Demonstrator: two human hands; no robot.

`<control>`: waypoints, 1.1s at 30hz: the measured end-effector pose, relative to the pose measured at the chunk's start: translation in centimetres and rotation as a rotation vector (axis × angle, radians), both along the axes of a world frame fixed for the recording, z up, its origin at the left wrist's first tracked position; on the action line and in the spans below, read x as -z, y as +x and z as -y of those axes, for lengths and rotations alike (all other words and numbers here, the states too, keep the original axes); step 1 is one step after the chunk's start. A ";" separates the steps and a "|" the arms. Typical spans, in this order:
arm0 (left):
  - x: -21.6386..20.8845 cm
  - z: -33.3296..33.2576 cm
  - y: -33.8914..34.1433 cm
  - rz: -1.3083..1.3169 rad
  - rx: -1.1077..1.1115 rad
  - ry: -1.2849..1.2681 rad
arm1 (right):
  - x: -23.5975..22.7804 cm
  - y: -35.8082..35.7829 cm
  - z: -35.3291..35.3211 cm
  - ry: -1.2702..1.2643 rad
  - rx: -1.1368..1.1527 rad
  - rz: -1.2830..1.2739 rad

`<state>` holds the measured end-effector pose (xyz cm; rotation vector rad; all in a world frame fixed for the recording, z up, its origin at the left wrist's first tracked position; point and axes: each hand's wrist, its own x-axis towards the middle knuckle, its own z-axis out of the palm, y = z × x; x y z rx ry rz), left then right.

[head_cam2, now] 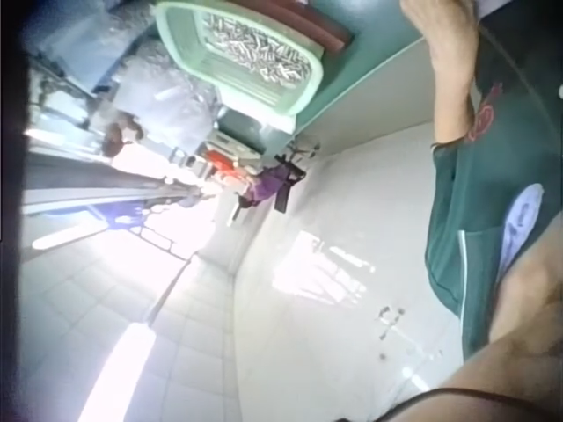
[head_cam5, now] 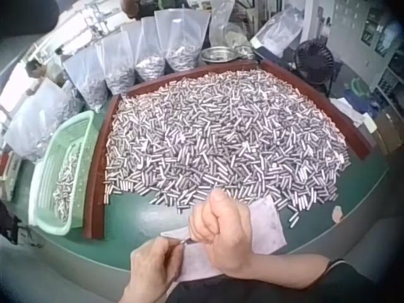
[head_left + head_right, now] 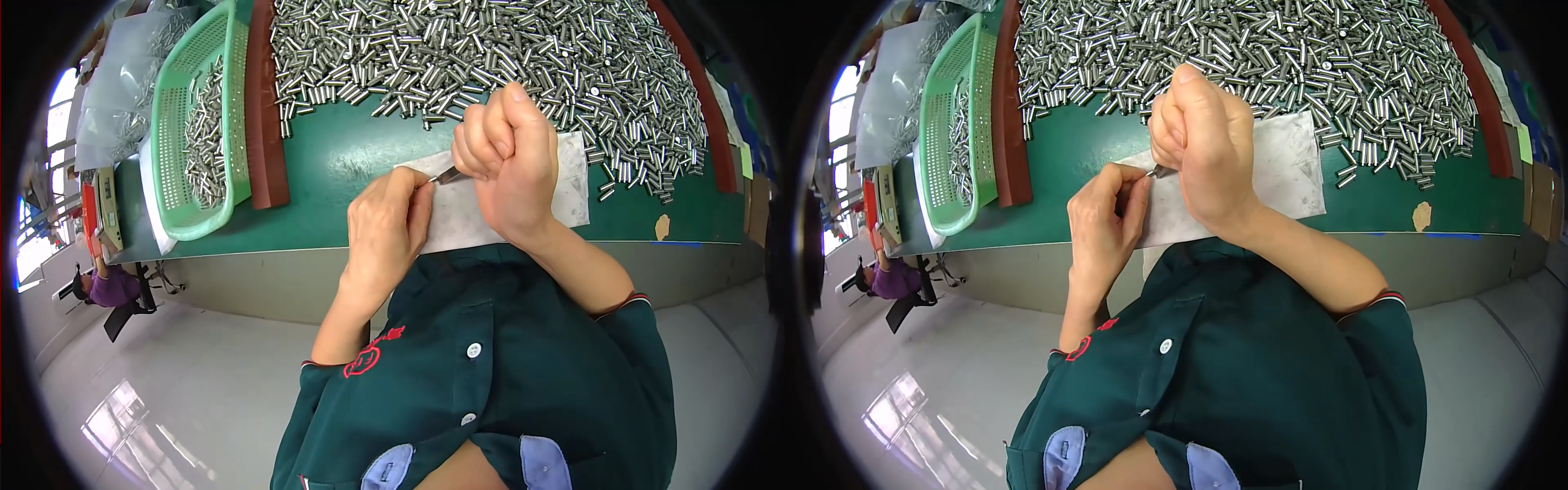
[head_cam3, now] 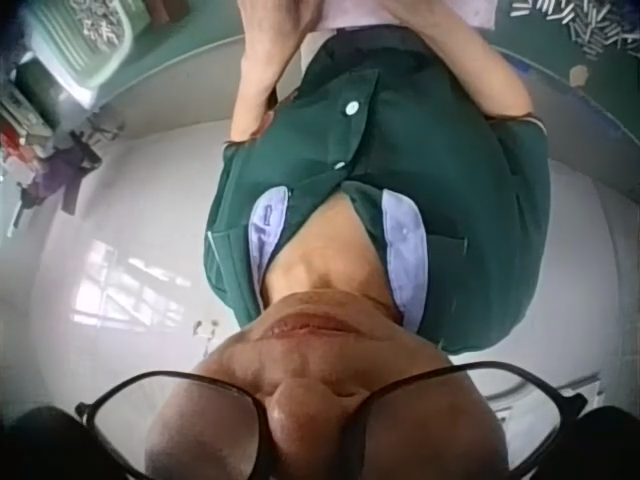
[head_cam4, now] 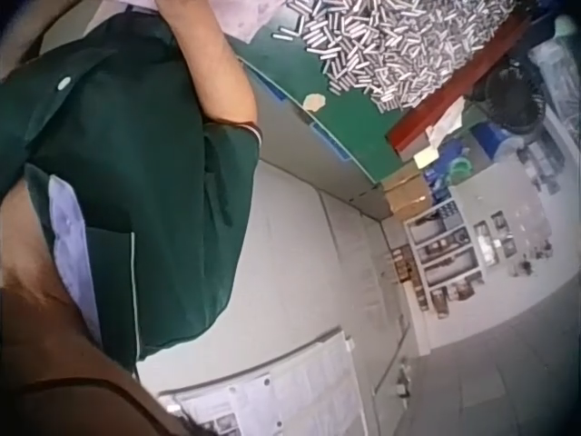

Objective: Inspecting small metal screws or bolts using a hand-held tool at a workstation.

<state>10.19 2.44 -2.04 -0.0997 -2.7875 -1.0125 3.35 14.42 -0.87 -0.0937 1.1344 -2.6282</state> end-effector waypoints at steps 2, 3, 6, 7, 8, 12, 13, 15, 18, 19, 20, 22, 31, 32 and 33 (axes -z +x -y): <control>-0.1 0.0 0.0 -0.002 -0.001 0.004 | 0.0 0.0 0.1 0.005 0.000 0.002; -0.1 0.0 0.0 -0.002 0.001 0.005 | 0.0 0.0 0.1 0.009 -0.001 0.005; -0.1 0.0 0.0 -0.010 -0.004 0.022 | 0.0 0.0 0.1 0.010 0.002 -0.005; -0.1 0.0 -0.1 -0.011 -0.003 0.025 | 0.0 0.0 0.1 0.011 0.001 -0.005; -0.1 0.0 -0.1 -0.012 -0.003 0.027 | 0.0 0.0 0.2 0.007 0.000 -0.004; -0.2 0.1 0.0 -0.007 -0.008 0.032 | 0.0 -0.1 0.2 0.000 -0.003 -0.013; -0.2 0.1 0.0 -0.007 -0.007 0.034 | 0.0 -0.1 0.2 0.000 -0.005 -0.013; -0.1 0.1 -0.1 -0.006 -0.008 0.038 | 0.1 -0.1 0.2 -0.018 -0.013 -0.019; 0.0 0.1 0.0 -0.020 -0.006 0.041 | 0.1 -0.1 0.1 -0.089 0.000 0.022; -0.1 0.2 0.0 -0.017 -0.009 0.043 | 0.1 -0.1 0.1 -0.088 -0.003 0.023; 0.0 0.2 0.0 -0.014 -0.010 0.047 | 0.1 0.0 0.1 -0.087 -0.003 0.021; 0.0 0.2 0.0 -0.013 -0.015 0.059 | 0.1 0.0 0.2 -0.084 -0.004 0.020; 0.3 0.3 -0.2 0.005 -0.040 0.129 | 0.2 0.9 1.2 0.108 0.002 -0.199; 0.3 0.3 -0.1 -0.009 -0.043 0.139 | 0.1 1.1 1.3 0.109 0.002 -0.198; 0.2 0.3 -0.1 -0.010 -0.042 0.140 | -0.1 1.3 1.5 0.169 0.029 -0.240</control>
